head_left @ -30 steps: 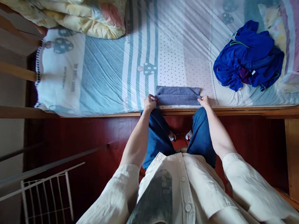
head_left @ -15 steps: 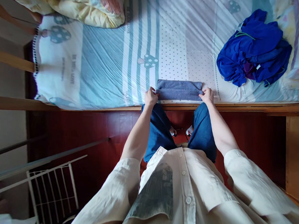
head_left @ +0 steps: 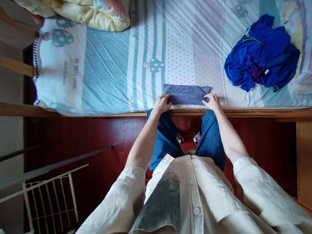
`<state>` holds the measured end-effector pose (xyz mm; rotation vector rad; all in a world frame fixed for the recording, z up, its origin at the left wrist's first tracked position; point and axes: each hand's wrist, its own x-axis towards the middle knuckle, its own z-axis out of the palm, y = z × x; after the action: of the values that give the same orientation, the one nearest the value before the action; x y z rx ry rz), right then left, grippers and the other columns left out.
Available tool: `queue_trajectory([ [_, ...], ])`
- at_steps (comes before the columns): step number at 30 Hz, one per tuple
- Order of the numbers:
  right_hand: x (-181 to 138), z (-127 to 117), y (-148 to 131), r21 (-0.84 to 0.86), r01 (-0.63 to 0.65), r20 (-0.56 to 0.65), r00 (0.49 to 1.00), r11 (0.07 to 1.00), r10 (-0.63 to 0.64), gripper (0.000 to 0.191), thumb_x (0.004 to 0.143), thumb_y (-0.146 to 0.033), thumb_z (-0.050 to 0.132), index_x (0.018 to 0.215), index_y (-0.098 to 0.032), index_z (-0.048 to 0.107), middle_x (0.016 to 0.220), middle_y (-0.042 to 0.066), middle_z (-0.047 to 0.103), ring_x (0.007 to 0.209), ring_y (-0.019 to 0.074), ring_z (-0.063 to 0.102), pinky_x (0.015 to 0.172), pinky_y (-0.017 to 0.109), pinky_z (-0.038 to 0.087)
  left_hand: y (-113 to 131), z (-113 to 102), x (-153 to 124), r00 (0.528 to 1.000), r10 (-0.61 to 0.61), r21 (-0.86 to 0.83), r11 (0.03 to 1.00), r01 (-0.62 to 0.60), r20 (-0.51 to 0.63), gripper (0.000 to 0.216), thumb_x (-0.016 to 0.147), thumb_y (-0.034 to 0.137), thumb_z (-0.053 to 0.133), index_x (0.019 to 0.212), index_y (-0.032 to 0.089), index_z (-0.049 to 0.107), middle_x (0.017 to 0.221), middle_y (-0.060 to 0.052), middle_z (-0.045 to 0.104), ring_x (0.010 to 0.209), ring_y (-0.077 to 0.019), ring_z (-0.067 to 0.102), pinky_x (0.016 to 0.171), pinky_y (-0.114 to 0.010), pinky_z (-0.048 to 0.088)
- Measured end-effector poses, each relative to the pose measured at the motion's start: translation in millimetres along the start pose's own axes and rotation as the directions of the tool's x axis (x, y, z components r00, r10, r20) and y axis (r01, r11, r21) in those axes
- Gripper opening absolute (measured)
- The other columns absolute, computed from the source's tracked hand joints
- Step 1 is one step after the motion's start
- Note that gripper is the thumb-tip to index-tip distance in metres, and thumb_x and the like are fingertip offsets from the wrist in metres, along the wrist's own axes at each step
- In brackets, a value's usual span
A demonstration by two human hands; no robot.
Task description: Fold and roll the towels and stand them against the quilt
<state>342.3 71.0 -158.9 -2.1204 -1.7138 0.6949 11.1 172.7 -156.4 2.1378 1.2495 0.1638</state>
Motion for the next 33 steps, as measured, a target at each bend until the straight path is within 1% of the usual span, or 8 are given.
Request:
queue_trajectory([
  [4, 1.3, 2.1, 3.8, -0.017, 0.009, 0.048, 0.999, 1.000, -0.008, 0.051, 0.074, -0.042, 0.088, 0.117, -0.019, 0.074, 0.126, 0.013, 0.068, 0.128, 0.0352, 0.054, 0.115, 0.055, 0.044, -2.3, 0.8, -0.2, 0.997, -0.026, 0.027, 0.999, 0.024, 0.075, 0.076, 0.074, 0.016, 0.067, 0.149, 0.017, 0.054, 0.156, -0.012, 0.054, 0.150, -0.0297, 0.043, 0.125, -0.041, 0.033],
  [7, 3.6, 3.5, 5.0, -0.034, 0.021, 0.084, 0.996, 0.999, -0.018, 0.060, 0.069, -0.033, 0.092, 0.123, -0.017, 0.071, 0.130, 0.014, 0.067, 0.130, 0.0364, 0.053, 0.116, 0.054, 0.044, -3.4, 1.6, 0.6, 0.995, -0.027, 0.039, 0.999, 0.024, 0.092, 0.083, 0.071, 0.008, 0.064, 0.153, 0.016, 0.048, 0.160, -0.013, 0.049, 0.152, -0.0288, 0.039, 0.125, -0.041, 0.032],
  [12, 6.0, 7.3, 4.2, -0.072, -0.003, 0.103, 0.995, 0.997, 0.010, 0.060, 0.073, -0.012, 0.082, 0.131, -0.016, 0.067, 0.135, 0.015, 0.064, 0.137, 0.0367, 0.050, 0.118, 0.055, 0.042, -1.6, 4.2, 4.1, 0.998, 0.009, 0.072, 0.997, -0.014, 0.069, 0.074, 0.078, 0.001, 0.050, 0.151, 0.014, 0.050, 0.158, -0.016, 0.051, 0.152, -0.0277, 0.041, 0.125, -0.043, 0.030],
  [18, 0.7, 4.3, 3.5, -0.034, -0.061, 0.051, 0.997, 0.998, 0.063, 0.051, 0.086, -0.015, 0.068, 0.136, -0.016, 0.063, 0.136, 0.018, 0.061, 0.135, 0.0339, 0.055, 0.121, 0.052, 0.039, 6.4, 0.7, 0.2, 1.000, 0.009, 0.081, 0.997, -0.009, 0.010, 0.065, 0.081, 0.002, 0.046, 0.145, 0.013, 0.057, 0.154, -0.017, 0.055, 0.147, -0.0299, 0.047, 0.123, -0.045, 0.033],
  [22, -6.1, -3.8, -2.4, -0.025, -0.125, 0.041, 0.991, 0.992, 0.126, 0.045, 0.088, -0.015, 0.063, 0.133, -0.017, 0.066, 0.132, 0.018, 0.063, 0.127, 0.0345, 0.061, 0.120, 0.052, 0.042, 12.4, -6.9, -7.4, 0.997, -0.075, 0.055, 0.996, 0.077, -0.036, 0.060, 0.079, 0.009, 0.053, 0.137, 0.017, 0.065, 0.141, -0.014, 0.066, 0.136, -0.0314, 0.057, 0.118, -0.041, 0.040],
  [26, -10.9, -10.5, -8.8, -0.001, -0.191, 0.016, 0.981, 0.982, 0.191, 0.046, 0.085, -0.011, 0.061, 0.130, -0.017, 0.069, 0.126, 0.016, 0.068, 0.124, 0.0324, 0.063, 0.114, 0.047, 0.048, 15.6, -12.4, -12.1, 0.987, -0.147, -0.035, 0.989, 0.145, -0.070, 0.058, 0.075, 0.015, 0.056, 0.131, 0.021, 0.069, 0.129, -0.011, 0.071, 0.128, -0.0307, 0.062, 0.115, -0.039, 0.044],
  [29, -10.4, -11.8, -7.6, 0.087, -0.213, -0.024, 0.976, 0.973, 0.216, 0.045, 0.083, -0.011, 0.060, 0.127, -0.016, 0.070, 0.122, 0.013, 0.072, 0.119, 0.0295, 0.066, 0.109, 0.042, 0.051, 14.1, -15.0, -12.9, 0.972, -0.214, -0.136, 0.970, 0.200, -0.098, 0.057, 0.075, 0.016, 0.054, 0.130, 0.018, 0.067, 0.124, -0.011, 0.072, 0.122, -0.0287, 0.064, 0.111, -0.038, 0.047],
  [33, -4.0, -9.0, -0.1, 0.205, -0.231, -0.065, 0.966, 0.951, 0.249, 0.041, 0.085, -0.021, 0.063, 0.126, -0.017, 0.068, 0.122, 0.010, 0.074, 0.116, 0.0274, 0.067, 0.107, 0.042, 0.052, 7.8, -17.8, -10.4, 0.941, -0.319, -0.291, 0.916, 0.276, -0.111, 0.055, 0.079, 0.018, 0.052, 0.134, 0.015, 0.060, 0.113, -0.010, 0.072, 0.109, -0.0235, 0.068, 0.099, -0.034, 0.054],
])
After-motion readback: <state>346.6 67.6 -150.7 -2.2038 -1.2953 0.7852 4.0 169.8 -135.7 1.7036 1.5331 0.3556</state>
